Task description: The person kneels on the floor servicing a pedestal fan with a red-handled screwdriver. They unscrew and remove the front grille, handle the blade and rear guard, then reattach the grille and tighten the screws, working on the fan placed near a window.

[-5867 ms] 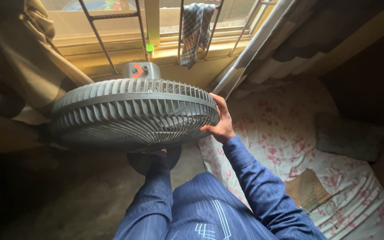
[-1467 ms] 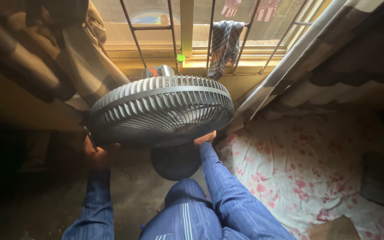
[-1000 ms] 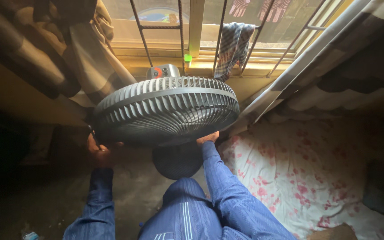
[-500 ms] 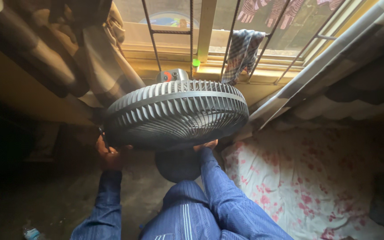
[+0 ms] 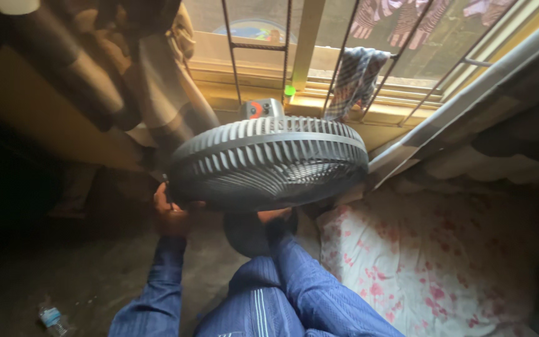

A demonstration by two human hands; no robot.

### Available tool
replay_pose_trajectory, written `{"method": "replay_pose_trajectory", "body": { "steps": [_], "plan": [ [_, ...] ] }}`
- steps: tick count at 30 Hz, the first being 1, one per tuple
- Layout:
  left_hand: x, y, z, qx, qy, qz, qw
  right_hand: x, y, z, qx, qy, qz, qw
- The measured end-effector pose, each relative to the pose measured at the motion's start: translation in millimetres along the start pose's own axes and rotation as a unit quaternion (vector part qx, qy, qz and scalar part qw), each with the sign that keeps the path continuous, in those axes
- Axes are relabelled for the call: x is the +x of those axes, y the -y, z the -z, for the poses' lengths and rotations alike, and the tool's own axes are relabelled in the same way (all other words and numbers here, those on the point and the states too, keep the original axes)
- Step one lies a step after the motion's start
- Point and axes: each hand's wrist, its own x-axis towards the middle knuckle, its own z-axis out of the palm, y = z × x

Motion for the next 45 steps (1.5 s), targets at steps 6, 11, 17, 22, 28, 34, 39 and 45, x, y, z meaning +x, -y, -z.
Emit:
{"method": "replay_pose_trajectory", "body": {
  "steps": [6, 11, 17, 22, 28, 34, 39, 45],
  "plan": [
    [-12, -37, 1, 0.056, -0.006, 0.08, 0.995, -11, -2, 0, -0.006, -0.011, -0.013, 1.0],
    [-15, -46, 1, -0.081, 0.009, 0.102, 0.992, -21, 0, -3, -0.02, -0.025, -0.022, 0.999],
    [-14, -36, 7, -0.012, 0.027, 0.096, 0.995, -26, 2, -2, -0.041, -0.048, -0.042, 0.997],
    [16, -13, -3, -0.039, 0.015, 0.056, 0.998, -16, 40, -4, -0.102, -0.128, -0.007, 0.986],
    [27, 9, -12, 0.016, 0.029, 0.08, 0.996, -35, 157, -37, -0.291, -0.028, 0.501, 0.815],
    [39, 21, -23, -0.063, 0.019, 0.015, 0.998, -72, 216, -134, -0.492, 0.183, 0.596, 0.609],
    [47, 15, -27, 0.019, 0.021, 0.056, 0.998, -69, 218, -156, -0.495, 0.182, 0.53, 0.664],
    [54, 13, -22, 0.076, 0.01, 0.003, 0.997, -52, 210, -149, -0.462, 0.165, 0.576, 0.654]
  ]
}}
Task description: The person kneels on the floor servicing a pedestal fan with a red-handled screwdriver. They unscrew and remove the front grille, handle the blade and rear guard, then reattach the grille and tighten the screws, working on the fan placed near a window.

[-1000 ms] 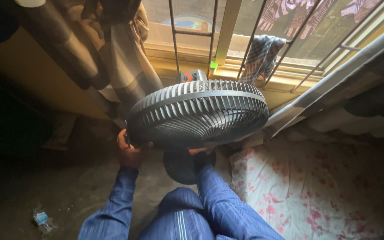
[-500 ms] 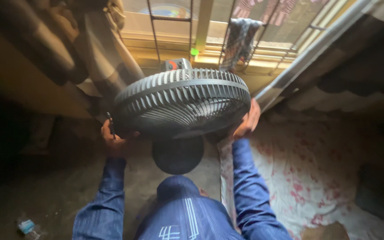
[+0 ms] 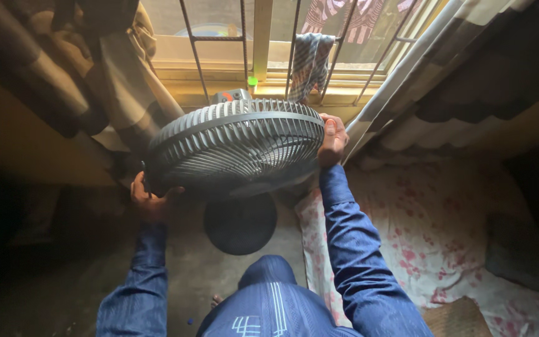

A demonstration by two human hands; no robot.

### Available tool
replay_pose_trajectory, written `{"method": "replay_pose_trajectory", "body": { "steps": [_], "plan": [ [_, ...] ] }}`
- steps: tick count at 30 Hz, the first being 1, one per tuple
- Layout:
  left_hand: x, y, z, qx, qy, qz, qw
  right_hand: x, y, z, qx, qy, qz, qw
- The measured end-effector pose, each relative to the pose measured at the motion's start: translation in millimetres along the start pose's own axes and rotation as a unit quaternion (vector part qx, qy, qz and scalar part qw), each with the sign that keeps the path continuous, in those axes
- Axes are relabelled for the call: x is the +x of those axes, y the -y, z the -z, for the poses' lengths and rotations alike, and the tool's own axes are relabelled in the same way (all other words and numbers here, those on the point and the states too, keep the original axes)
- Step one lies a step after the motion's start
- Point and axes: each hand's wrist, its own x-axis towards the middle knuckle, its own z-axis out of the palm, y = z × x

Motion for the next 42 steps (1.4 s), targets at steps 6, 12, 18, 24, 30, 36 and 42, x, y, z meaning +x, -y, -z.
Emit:
{"method": "replay_pose_trajectory", "body": {
  "steps": [6, 12, 18, 24, 30, 36, 42],
  "plan": [
    [-7, -17, -2, -0.114, -0.08, -0.009, 0.99, -11, 23, -4, -0.043, 0.002, 0.006, 0.999],
    [-38, -60, 6, -0.033, -0.12, 0.078, 0.989, -30, 46, -5, -0.093, -0.029, 0.011, 0.995],
    [-58, -94, 7, 0.009, -0.114, 0.132, 0.985, -45, 52, 3, -0.119, -0.061, 0.012, 0.991],
    [-92, -165, 26, -0.028, -0.054, 0.021, 0.998, -65, 68, 12, -0.121, -0.061, 0.009, 0.991],
    [-95, -239, 48, -0.254, 0.164, -0.087, 0.949, -74, 107, 5, -0.211, -0.072, 0.049, 0.974],
    [-67, -259, 26, -0.444, 0.394, 0.073, 0.801, -119, 186, -20, -0.254, -0.104, 0.092, 0.957],
    [-69, -266, 3, -0.581, 0.42, 0.211, 0.665, -197, 256, -33, 0.029, 0.264, -0.142, 0.954]
  ]
}}
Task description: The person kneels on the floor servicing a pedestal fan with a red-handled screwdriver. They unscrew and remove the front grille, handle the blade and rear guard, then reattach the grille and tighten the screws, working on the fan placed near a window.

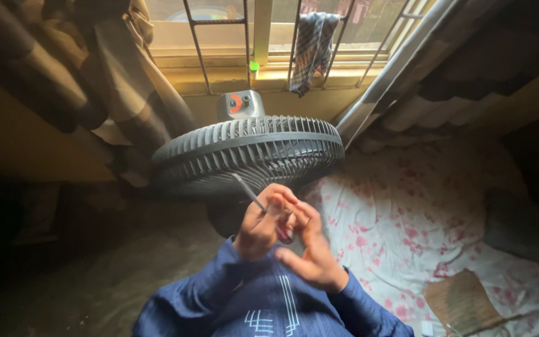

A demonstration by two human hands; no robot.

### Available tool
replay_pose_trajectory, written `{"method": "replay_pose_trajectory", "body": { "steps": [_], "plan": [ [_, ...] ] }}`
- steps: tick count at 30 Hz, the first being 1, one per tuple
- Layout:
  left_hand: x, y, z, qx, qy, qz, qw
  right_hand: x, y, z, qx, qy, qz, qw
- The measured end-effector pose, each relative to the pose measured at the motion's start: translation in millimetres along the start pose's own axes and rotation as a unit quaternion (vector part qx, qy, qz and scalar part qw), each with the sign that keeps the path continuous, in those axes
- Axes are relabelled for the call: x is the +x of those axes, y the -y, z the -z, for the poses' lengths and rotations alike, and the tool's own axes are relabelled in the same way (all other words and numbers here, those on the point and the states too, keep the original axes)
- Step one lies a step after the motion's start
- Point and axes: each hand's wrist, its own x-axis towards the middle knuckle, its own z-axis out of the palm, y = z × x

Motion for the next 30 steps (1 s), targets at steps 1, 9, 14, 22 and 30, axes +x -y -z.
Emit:
{"method": "replay_pose_trajectory", "body": {
  "steps": [1, 9, 14, 22, 30],
  "plan": [
    [2, 1, -4, -0.009, -0.003, 0.004, 1.0, -7, -2, -8, 0.026, 0.001, -0.024, 0.999],
    [15, -49, -22, 0.391, -0.028, -0.215, 0.895, -31, -30, -11, 0.061, -0.143, -0.054, 0.986],
    [29, -116, 0, 0.566, -0.161, -0.365, 0.722, -42, -2, -3, 0.035, -0.165, -0.094, 0.981],
    [70, -161, 54, 0.607, 0.026, -0.28, 0.744, -36, 31, -32, -0.105, -0.158, -0.08, 0.979],
    [78, -138, 59, 0.571, -0.044, -0.272, 0.773, -20, 36, -35, -0.174, -0.168, -0.086, 0.966]
  ]
}}
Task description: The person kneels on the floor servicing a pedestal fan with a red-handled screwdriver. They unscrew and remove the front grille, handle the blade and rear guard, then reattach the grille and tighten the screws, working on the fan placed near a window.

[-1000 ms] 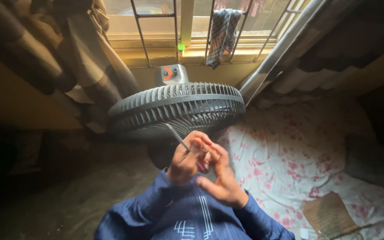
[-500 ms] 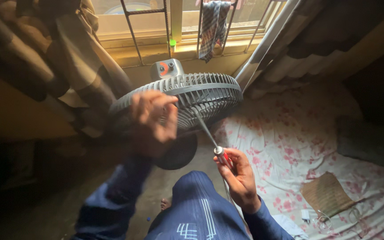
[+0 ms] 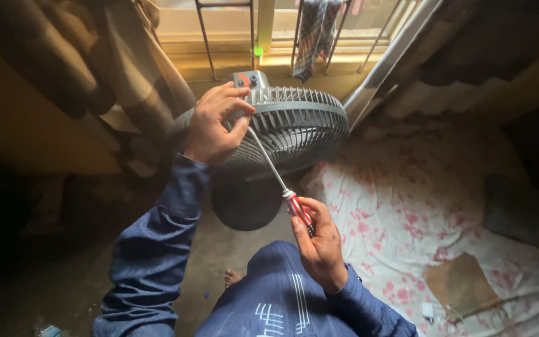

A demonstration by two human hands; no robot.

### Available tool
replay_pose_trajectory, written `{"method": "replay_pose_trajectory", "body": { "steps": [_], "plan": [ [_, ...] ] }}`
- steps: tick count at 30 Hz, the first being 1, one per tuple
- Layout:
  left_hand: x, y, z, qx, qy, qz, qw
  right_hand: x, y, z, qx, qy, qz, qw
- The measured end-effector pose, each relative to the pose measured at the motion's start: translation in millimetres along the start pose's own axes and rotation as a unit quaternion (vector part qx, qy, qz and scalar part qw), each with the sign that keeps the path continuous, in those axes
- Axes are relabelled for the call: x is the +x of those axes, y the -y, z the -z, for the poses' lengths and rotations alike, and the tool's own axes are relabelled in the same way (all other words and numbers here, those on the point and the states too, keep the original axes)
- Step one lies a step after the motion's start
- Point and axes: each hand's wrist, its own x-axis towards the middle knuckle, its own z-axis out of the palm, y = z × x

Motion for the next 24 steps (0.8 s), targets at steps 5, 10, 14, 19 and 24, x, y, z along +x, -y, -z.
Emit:
{"method": "replay_pose_trajectory", "body": {
  "steps": [5, 10, 14, 19, 24],
  "plan": [
    [1, 0, -5, 0.023, -0.028, 0.052, 0.998, 7, 4, 7, -0.011, -0.017, 0.044, 0.999],
    [-4, -1, -6, 0.042, -0.034, 0.054, 0.997, 9, 7, 12, -0.057, -0.005, 0.048, 0.997],
    [-5, -2, -6, 0.037, -0.037, 0.052, 0.997, 9, 9, 11, -0.063, -0.002, 0.033, 0.997],
    [-8, -2, -6, 0.05, -0.041, 0.043, 0.997, 14, 10, 4, 0.004, 0.013, 0.0, 1.0],
    [-8, 4, -10, 0.042, -0.037, 0.044, 0.997, 20, 8, -10, -0.073, -0.036, 0.051, 0.995]
  ]
}}
